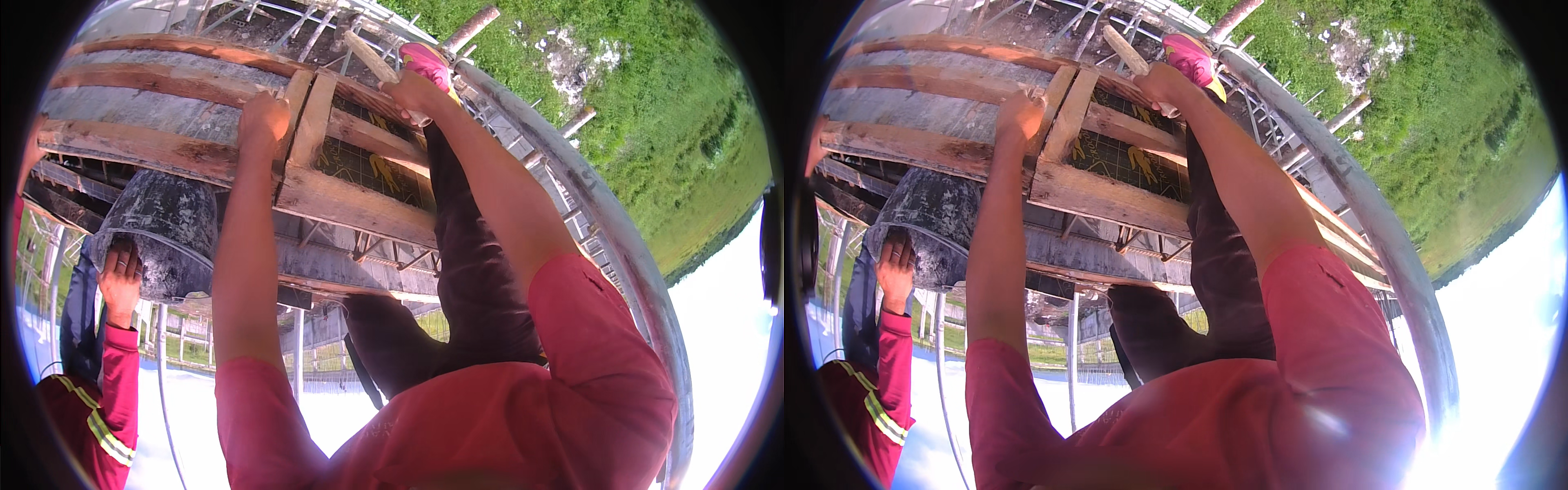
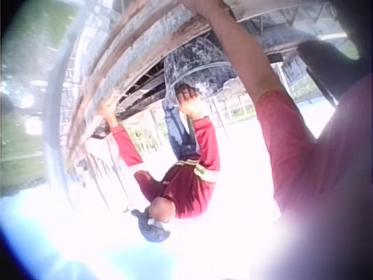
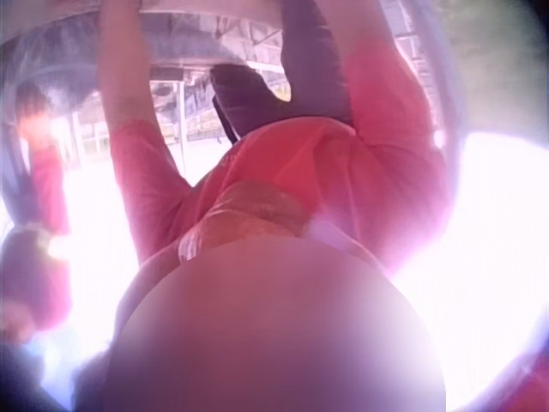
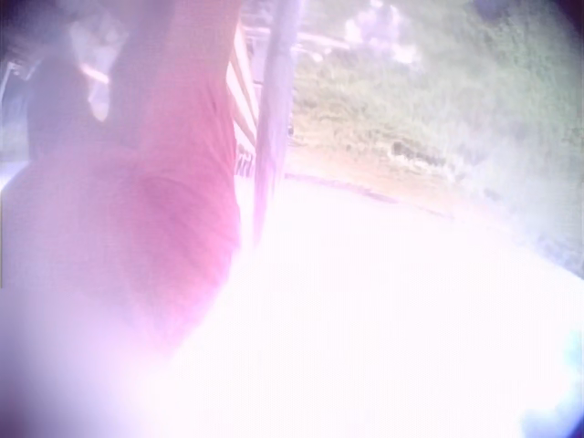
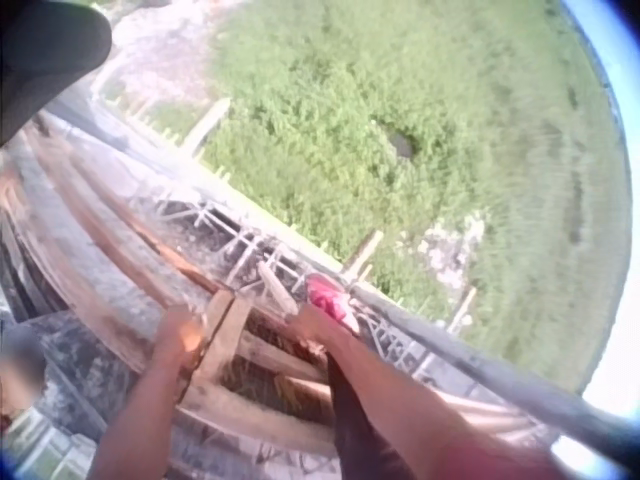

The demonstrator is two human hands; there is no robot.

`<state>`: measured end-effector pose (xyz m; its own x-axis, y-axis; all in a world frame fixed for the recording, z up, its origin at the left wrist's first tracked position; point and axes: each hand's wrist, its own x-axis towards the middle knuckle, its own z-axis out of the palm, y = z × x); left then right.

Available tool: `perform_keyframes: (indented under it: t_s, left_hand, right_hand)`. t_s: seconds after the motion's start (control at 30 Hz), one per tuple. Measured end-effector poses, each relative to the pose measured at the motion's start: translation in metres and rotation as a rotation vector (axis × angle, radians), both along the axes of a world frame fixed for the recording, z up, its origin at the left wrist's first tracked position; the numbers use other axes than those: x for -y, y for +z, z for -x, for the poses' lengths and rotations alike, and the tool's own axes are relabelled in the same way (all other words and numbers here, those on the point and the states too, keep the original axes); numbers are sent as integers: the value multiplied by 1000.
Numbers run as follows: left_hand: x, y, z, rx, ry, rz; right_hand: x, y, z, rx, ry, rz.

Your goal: The person walks along a narrow scaffolding platform and adjusts wooden planks and metal poles. They use both hands to position the planks and occasionally reach for a bucket of nails while maintaining balance on the structure.

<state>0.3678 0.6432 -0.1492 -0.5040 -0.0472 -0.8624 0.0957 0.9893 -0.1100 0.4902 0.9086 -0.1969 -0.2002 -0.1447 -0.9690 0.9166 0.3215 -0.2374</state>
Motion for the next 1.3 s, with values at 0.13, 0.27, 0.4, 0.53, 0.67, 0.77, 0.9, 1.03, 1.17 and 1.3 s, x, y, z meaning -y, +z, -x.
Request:
perform_keyframes:
  t_s: [0.13, 0.27, 0.4, 0.53, 0.67, 0.77, 0.9, 1.03, 1.17, 1.3]
  left_hand:
    - [-12, -3, 10, -13, 520, -419]
    - [-28, -1, 9, 688, 1461, -1119]
    - [-64, 4, -18, 667, 1686, -1250]
    - [-87, 6, -37, 506, 1701, -1186]
    - [-102, -4, -49, 312, 1677, -1132]
    - [-108, -9, -56, 270, 1676, -1103]
    - [-119, -14, -60, 193, 1787, -980]
    - [-137, -27, -59, 107, 1681, -819]
    - [-134, -54, -34, 184, 1148, -701]
    - [-114, -74, -9, 670, 1233, -942]
  right_hand:
    - [-40, 56, -17, -74, -148, -63]
    - [-52, 92, -17, -92, -309, 11]
    - [-24, 109, -7, -151, -603, 128]
    - [5, 110, 10, -222, -823, 128]
    - [14, 100, 21, -262, -835, 88]
    - [13, 88, 19, -232, -780, 20]
    - [14, 73, 8, -176, -698, -48]
    - [16, 53, 7, -272, -531, -198]
    - [2, 35, 16, -274, -611, -80]
    - [-12, 23, 25, -326, -675, -47]
